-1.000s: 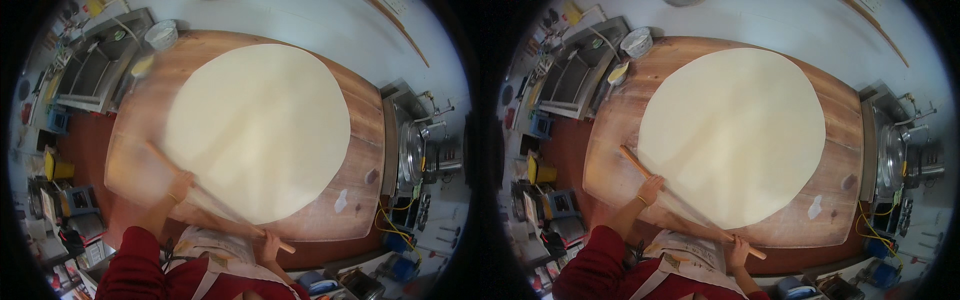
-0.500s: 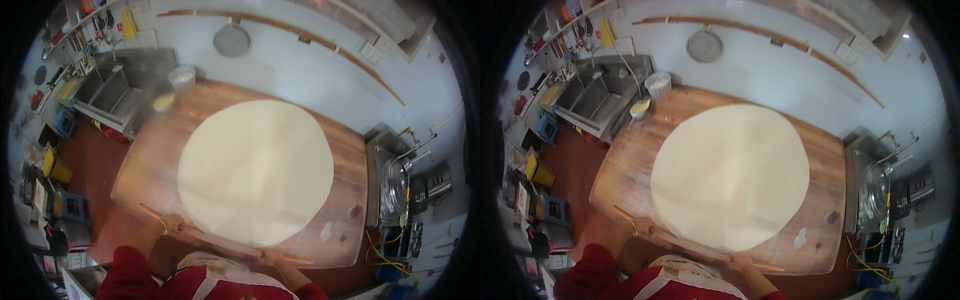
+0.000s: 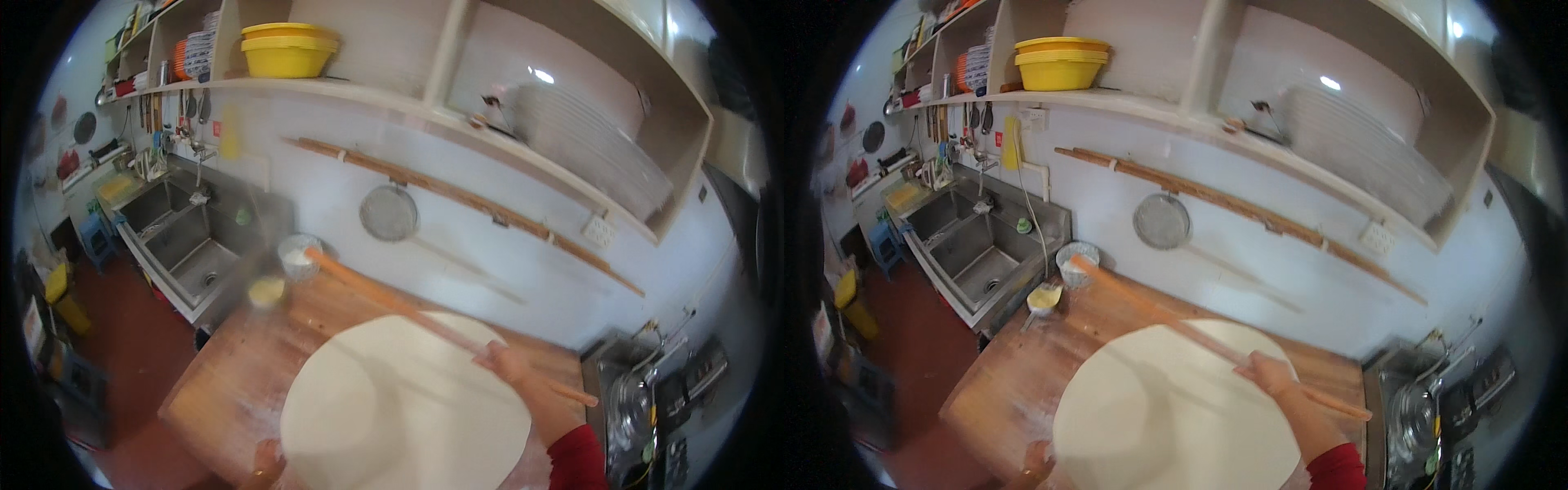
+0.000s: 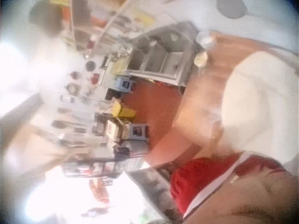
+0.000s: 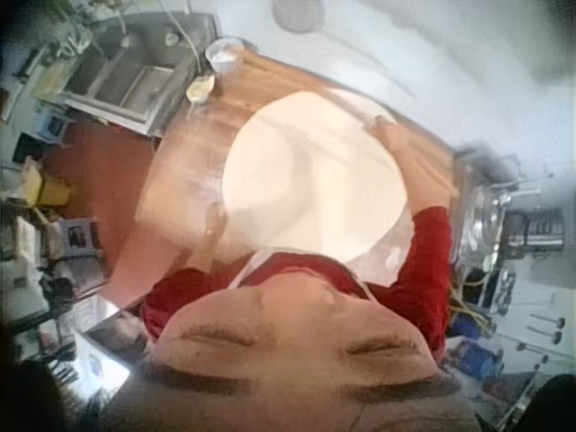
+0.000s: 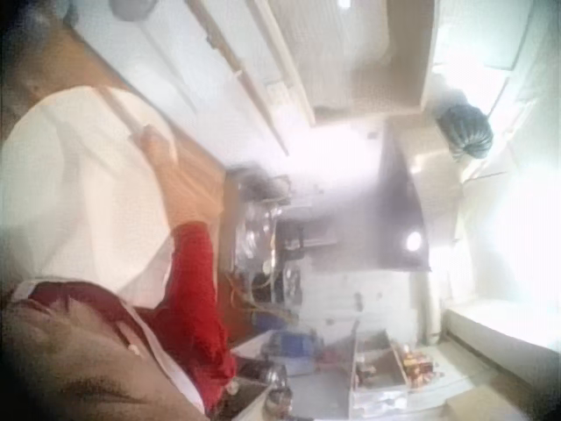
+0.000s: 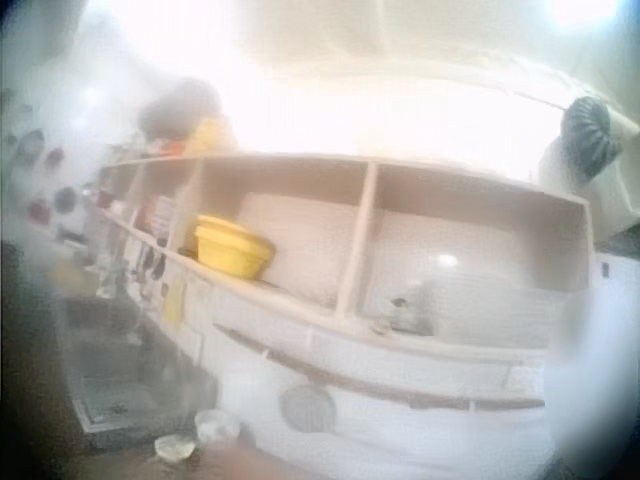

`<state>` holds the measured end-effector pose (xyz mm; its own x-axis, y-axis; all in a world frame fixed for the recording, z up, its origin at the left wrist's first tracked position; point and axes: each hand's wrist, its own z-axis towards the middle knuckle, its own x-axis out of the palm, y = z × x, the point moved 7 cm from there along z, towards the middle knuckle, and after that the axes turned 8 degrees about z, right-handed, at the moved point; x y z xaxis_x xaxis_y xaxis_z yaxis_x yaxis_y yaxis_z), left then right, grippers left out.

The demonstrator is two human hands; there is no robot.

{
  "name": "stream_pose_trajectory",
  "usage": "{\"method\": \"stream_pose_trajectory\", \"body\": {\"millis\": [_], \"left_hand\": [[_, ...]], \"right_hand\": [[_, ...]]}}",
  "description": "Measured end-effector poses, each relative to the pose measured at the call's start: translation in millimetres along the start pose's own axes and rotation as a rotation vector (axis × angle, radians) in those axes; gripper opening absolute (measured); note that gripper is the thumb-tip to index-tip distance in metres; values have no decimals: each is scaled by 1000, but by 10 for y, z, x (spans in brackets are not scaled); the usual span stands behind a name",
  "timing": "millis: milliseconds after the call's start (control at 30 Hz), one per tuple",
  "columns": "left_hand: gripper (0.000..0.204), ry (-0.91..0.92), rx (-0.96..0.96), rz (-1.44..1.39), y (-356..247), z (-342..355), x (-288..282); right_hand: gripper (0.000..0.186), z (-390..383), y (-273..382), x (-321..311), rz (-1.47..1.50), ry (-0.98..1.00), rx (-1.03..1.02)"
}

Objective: The person rolls out a piece of dough on a large wooden table using a long rolling pin. They repeatedly roll, lift, and reposition the dough to expand it into a large, thin circular sheet. Flour is sprinkled onto the dough and table to prevent sticking.

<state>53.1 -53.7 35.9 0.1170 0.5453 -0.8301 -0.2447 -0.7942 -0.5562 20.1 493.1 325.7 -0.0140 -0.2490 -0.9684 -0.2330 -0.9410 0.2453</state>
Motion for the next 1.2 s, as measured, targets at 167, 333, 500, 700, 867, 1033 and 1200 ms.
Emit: {"method": "stream_pose_trajectory", "body": {"millis": [167, 333, 500, 700, 867, 1033, 1200], "left_hand": [[49, 24, -193, 57, 536, 466, 417], [50, 174, -249, 20, 1391, 330, 1029], [54, 191, 128, 382, 1293, 272, 923], [64, 161, -73, 48, 1050, 459, 566], [63, 134, -17, 123, 1003, 430, 483], [64, 137, -15, 79, 970, 403, 515], [55, -32, -57, 170, 1109, 303, 614]], "right_hand": [[54, 1375, 55, -1541, -276, -367, 46], [44, 2250, 546, -2206, -341, -534, 92], [40, 3287, 621, -2283, -353, -574, -57], [36, 3879, 471, -2086, -304, -717, -39], [34, 3980, 488, -1565, 309, -326, 176], [34, 3480, 922, -2120, -391, -739, -203], [32, 2738, 1325, -2248, -464, -737, -232]]}}
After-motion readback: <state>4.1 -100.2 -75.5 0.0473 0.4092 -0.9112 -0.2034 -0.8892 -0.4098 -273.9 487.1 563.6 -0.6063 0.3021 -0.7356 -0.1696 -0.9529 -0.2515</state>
